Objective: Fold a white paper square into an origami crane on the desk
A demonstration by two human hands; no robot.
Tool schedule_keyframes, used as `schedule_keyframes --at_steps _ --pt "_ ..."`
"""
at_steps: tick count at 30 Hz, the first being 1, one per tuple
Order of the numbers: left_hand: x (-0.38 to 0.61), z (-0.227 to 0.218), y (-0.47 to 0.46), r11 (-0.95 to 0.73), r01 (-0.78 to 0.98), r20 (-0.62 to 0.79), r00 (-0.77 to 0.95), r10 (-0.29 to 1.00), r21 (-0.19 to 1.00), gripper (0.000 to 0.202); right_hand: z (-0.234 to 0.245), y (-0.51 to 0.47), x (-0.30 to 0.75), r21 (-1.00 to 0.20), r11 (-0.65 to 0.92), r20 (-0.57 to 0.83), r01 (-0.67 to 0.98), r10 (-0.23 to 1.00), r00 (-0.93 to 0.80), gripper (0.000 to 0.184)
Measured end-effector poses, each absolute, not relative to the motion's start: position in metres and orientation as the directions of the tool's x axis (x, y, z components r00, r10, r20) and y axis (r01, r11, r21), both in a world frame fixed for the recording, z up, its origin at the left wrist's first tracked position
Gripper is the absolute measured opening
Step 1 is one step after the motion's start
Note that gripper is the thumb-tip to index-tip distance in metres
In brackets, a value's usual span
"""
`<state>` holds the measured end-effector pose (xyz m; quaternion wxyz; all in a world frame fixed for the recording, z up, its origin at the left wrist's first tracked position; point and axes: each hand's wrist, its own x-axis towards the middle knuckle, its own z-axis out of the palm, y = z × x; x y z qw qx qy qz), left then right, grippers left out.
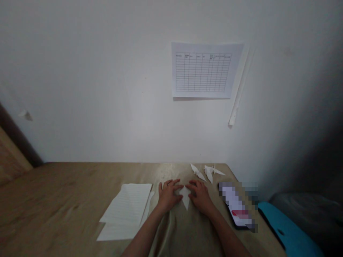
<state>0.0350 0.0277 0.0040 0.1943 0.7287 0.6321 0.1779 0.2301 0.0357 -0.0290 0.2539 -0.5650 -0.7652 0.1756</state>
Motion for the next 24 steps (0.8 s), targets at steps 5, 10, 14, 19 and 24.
schedule_keyframes --at_steps 5,10,14,19,24 --pt "0.035 0.007 0.026 -0.116 0.855 0.001 0.134 0.991 0.506 0.049 -0.030 0.038 0.230 -0.584 0.294 0.201 0.757 0.955 -0.217 0.050" --pt "0.036 0.009 0.024 -0.116 0.846 0.017 0.126 0.992 0.521 0.051 -0.032 0.040 0.229 -0.590 0.285 0.233 0.755 0.956 -0.179 0.035" --pt "0.037 0.008 0.023 -0.126 0.832 0.041 0.124 0.991 0.541 0.053 -0.033 0.040 0.229 -0.599 0.304 0.290 0.741 0.945 -0.153 0.027" --pt "0.036 0.003 0.024 -0.134 0.826 0.074 0.111 0.991 0.548 0.049 -0.031 0.039 0.228 -0.604 0.313 0.326 0.733 0.936 -0.131 0.020" --pt "0.036 -0.001 0.024 -0.161 0.821 0.101 0.127 0.987 0.547 0.050 -0.030 0.038 0.227 -0.609 0.315 0.336 0.728 0.934 -0.123 0.019"
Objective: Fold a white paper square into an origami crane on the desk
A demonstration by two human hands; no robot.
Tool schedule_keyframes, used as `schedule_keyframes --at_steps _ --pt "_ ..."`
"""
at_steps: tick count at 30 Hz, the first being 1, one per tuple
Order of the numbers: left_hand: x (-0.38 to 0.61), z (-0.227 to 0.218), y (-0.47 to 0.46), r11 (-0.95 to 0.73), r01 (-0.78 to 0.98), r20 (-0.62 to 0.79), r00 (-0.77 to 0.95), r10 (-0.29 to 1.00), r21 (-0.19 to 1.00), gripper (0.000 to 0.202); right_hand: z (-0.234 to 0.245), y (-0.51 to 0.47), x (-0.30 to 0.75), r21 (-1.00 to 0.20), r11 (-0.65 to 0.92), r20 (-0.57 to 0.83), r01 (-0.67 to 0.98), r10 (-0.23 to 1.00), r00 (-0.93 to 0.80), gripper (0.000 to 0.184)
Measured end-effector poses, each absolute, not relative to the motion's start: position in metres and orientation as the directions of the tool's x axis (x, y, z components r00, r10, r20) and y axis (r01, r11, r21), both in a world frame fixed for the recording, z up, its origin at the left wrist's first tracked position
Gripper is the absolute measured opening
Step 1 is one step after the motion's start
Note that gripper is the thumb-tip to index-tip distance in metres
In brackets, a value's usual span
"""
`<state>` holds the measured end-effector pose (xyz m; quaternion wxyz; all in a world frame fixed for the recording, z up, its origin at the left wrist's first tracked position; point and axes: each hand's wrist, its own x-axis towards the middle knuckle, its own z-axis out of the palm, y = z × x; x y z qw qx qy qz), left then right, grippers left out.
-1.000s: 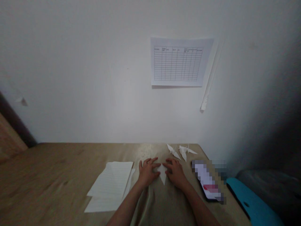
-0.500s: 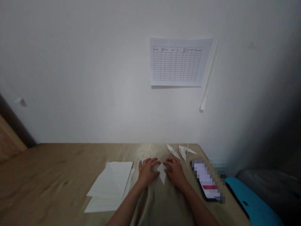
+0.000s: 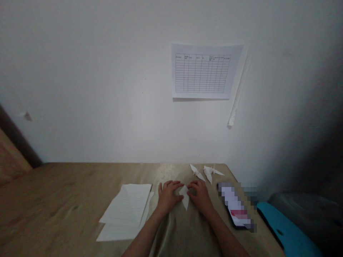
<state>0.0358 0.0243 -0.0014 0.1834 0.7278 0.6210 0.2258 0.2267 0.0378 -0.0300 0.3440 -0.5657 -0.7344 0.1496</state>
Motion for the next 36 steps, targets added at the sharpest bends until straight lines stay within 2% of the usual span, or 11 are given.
schedule_keyframes --at_steps 8,18,24,31,36 --pt "0.040 -0.005 0.024 -0.158 0.810 0.184 0.063 0.981 0.565 0.018 -0.028 0.035 0.225 -0.600 0.345 0.338 0.721 0.927 -0.162 0.017" --pt "0.040 0.002 0.023 -0.132 0.818 0.146 0.059 0.988 0.561 0.018 -0.021 0.030 0.222 -0.569 0.338 0.324 0.750 0.930 -0.174 0.009" --pt "0.038 0.006 0.020 -0.149 0.821 0.128 0.093 0.987 0.552 0.022 -0.017 0.026 0.226 -0.517 0.389 0.363 0.762 0.906 -0.217 0.016" --pt "0.033 0.008 0.017 -0.175 0.816 0.117 0.133 0.984 0.551 0.016 -0.011 0.023 0.228 -0.472 0.443 0.367 0.762 0.885 -0.287 0.024" --pt "0.028 0.005 0.016 -0.230 0.834 0.140 0.184 0.973 0.501 0.015 -0.012 0.024 0.232 -0.470 0.473 0.353 0.746 0.875 -0.332 0.022"
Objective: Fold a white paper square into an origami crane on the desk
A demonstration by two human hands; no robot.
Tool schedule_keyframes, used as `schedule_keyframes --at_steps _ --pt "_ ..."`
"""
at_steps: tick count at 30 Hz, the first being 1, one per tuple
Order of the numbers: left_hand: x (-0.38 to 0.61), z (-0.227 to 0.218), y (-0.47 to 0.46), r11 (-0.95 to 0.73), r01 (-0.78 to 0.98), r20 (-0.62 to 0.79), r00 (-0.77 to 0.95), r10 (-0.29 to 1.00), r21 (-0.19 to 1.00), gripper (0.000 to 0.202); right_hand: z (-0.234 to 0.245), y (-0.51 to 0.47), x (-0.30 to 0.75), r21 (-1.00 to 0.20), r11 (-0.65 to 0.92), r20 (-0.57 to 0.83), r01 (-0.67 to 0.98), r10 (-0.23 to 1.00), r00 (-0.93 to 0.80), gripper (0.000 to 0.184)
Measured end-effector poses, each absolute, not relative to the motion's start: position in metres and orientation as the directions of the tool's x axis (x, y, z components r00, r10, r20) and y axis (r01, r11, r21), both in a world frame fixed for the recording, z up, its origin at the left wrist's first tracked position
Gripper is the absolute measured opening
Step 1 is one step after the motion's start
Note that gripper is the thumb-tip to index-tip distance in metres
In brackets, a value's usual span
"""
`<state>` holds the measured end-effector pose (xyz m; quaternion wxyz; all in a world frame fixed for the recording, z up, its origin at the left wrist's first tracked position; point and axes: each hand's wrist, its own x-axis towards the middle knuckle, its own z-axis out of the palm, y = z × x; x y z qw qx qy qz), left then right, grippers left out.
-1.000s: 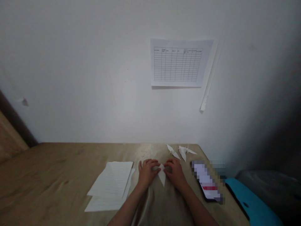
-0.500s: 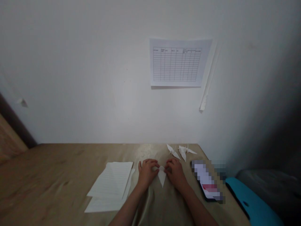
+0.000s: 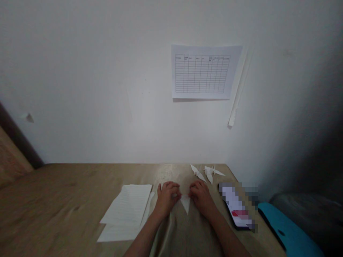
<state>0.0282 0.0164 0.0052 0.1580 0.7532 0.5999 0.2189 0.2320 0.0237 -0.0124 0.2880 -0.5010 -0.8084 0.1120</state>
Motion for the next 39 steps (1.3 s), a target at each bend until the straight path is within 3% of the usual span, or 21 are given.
schedule_keyframes --at_steps 7,14,23,32,39 --pt "0.033 0.001 0.016 -0.225 0.833 0.172 0.158 0.972 0.506 0.004 -0.020 0.025 0.229 -0.551 0.405 0.343 0.729 0.907 -0.245 0.000" --pt "0.039 0.000 0.019 -0.190 0.840 0.181 0.111 0.977 0.508 0.006 -0.023 0.030 0.221 -0.582 0.378 0.358 0.719 0.914 -0.191 0.011" --pt "0.041 -0.004 0.022 -0.185 0.834 0.187 0.100 0.977 0.520 0.011 -0.024 0.032 0.219 -0.617 0.353 0.352 0.704 0.923 -0.154 0.007" --pt "0.026 0.002 0.018 -0.240 0.805 0.136 0.197 0.971 0.543 0.021 -0.021 0.028 0.221 -0.570 0.398 0.378 0.719 0.904 -0.200 0.012" --pt "0.025 0.005 0.014 -0.244 0.804 0.136 0.203 0.970 0.543 0.020 -0.017 0.021 0.229 -0.551 0.445 0.380 0.706 0.887 -0.262 0.026"
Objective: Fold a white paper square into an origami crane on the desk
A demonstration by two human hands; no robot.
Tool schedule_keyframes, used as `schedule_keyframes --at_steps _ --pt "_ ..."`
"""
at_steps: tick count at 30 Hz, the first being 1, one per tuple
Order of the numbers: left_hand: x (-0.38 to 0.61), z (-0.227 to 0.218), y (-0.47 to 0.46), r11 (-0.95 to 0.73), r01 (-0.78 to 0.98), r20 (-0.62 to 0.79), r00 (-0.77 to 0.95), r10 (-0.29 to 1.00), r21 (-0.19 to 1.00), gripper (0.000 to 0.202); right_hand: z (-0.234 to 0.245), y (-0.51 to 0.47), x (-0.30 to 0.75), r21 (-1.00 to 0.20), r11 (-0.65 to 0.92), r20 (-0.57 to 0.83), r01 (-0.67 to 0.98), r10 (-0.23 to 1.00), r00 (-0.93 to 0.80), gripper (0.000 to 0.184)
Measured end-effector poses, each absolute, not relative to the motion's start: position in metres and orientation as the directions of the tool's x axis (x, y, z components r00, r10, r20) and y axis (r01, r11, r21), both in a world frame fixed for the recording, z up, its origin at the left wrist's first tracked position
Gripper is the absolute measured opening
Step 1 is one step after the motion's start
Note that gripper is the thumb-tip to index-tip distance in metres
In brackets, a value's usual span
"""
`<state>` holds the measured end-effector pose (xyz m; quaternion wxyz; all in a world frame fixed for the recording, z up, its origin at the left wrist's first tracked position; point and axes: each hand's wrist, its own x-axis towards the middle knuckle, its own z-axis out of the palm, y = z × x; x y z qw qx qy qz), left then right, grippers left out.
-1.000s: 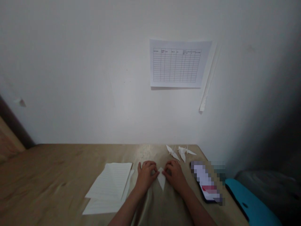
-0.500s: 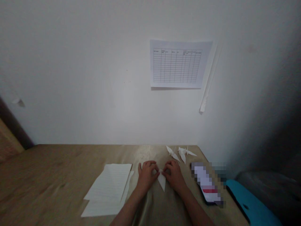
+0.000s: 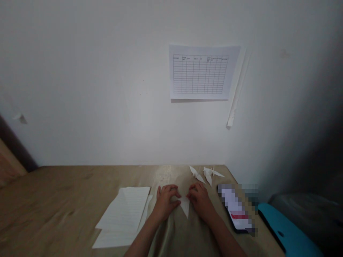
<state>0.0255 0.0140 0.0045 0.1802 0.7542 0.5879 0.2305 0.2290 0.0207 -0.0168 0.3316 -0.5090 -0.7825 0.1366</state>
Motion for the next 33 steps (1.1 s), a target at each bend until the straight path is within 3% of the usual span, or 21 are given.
schedule_keyframes --at_steps 13,19,33 --pt "0.027 0.003 0.013 -0.257 0.810 0.149 0.209 0.966 0.528 0.010 -0.018 0.022 0.231 -0.492 0.466 0.364 0.736 0.878 -0.313 0.028" --pt "0.025 0.007 0.011 -0.272 0.825 0.134 0.237 0.962 0.496 0.024 -0.021 0.022 0.231 -0.466 0.466 0.353 0.752 0.877 -0.325 0.026" --pt "0.028 0.012 0.008 -0.312 0.878 0.115 0.290 0.950 0.363 0.014 -0.015 0.021 0.232 -0.441 0.456 0.283 0.773 0.888 -0.363 0.034"
